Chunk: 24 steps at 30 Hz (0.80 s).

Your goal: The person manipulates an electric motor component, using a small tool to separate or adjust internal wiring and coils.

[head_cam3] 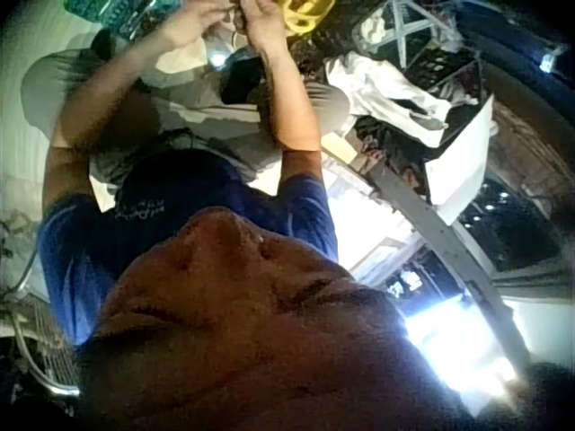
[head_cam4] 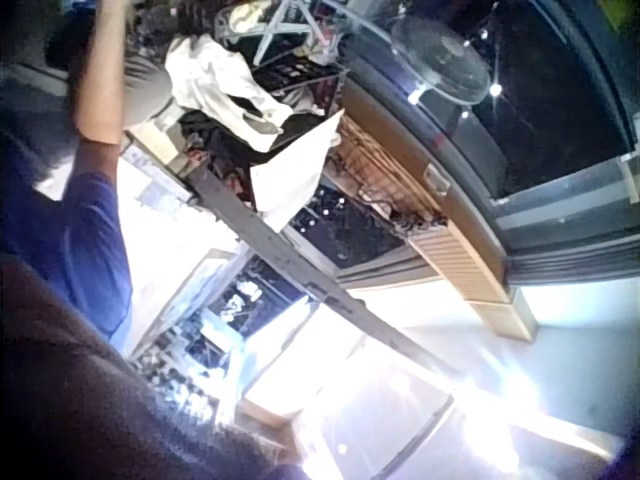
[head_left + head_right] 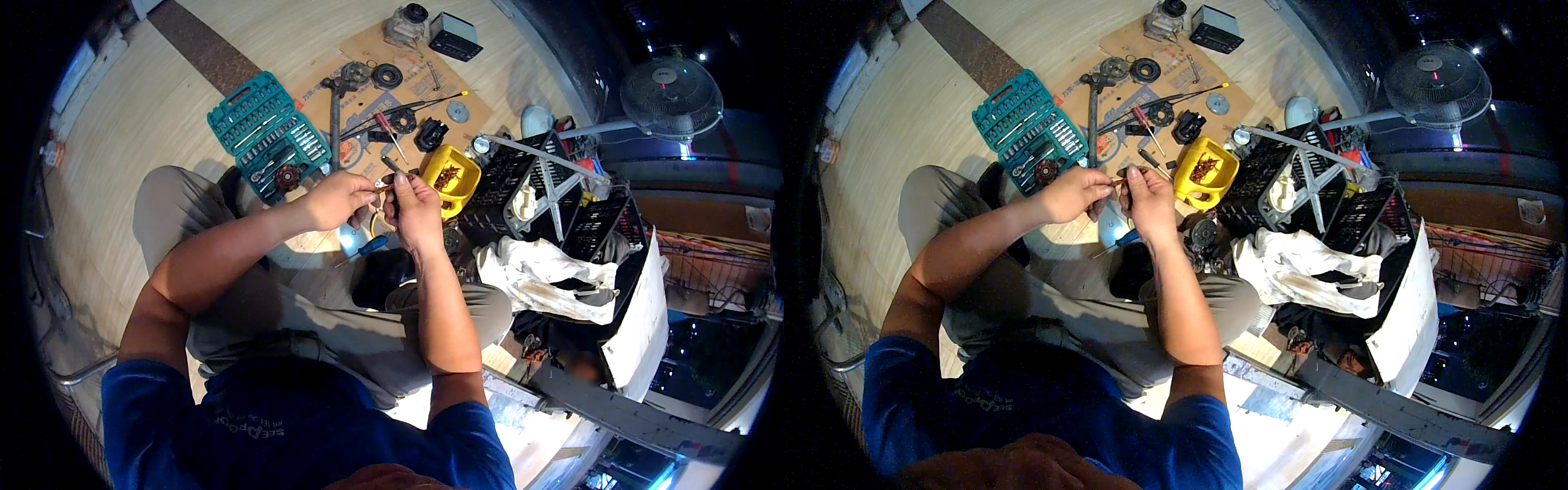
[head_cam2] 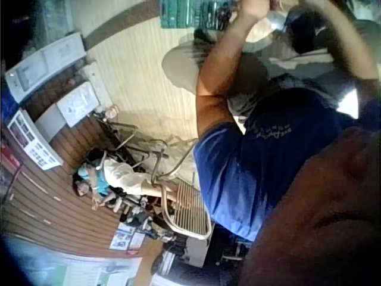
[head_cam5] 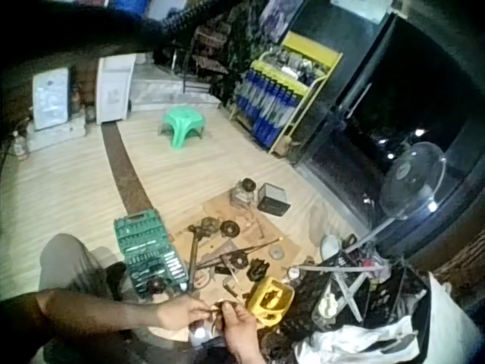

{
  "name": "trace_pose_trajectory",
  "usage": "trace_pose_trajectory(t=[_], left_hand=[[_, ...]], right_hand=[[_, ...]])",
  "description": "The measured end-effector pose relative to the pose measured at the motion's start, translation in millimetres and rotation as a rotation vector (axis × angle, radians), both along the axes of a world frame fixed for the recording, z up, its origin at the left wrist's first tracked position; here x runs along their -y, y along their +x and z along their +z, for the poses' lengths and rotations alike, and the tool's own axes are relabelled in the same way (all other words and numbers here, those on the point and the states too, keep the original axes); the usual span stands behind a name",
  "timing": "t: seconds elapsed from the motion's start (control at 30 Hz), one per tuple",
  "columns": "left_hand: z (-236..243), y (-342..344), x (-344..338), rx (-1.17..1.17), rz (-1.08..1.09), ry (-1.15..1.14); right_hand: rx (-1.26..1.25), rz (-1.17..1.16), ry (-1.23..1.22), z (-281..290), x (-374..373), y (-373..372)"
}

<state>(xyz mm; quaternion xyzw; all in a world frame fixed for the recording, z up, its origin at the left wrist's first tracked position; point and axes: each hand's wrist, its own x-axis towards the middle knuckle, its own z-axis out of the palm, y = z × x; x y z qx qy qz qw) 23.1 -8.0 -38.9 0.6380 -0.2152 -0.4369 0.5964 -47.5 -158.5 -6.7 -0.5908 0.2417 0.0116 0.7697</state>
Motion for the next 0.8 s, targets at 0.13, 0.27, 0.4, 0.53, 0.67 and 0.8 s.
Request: trace_pose_trajectory(t=[0.13,0.27,0.4,0.53,0.67,0.8], left_hand=[[2,-4,1,0.026,0.017,-0.022],[14,-12,1,0.649,0.11,-0.046],[-2,-2,3,0.273,0.002,-0.121],[9,5,-10,-0.629,-0.17,-0.324],[12,1,-11,-0.621,-0.207,-0.351],[14,-1,-7,-0.266,-0.136,-0.141]], right_hand=[[0.06,-0.035,-0.053,1,-2,-1],[0.069,-0.045,0.096,3,1,-2],[0.106,-0.019,0.019,4,7,-1],[0.228,0.147,0.051,3,18,-6],[0.229,0.151,0.071,2,12,-6],[0.133,0.156,0.042,2,12,-6]])
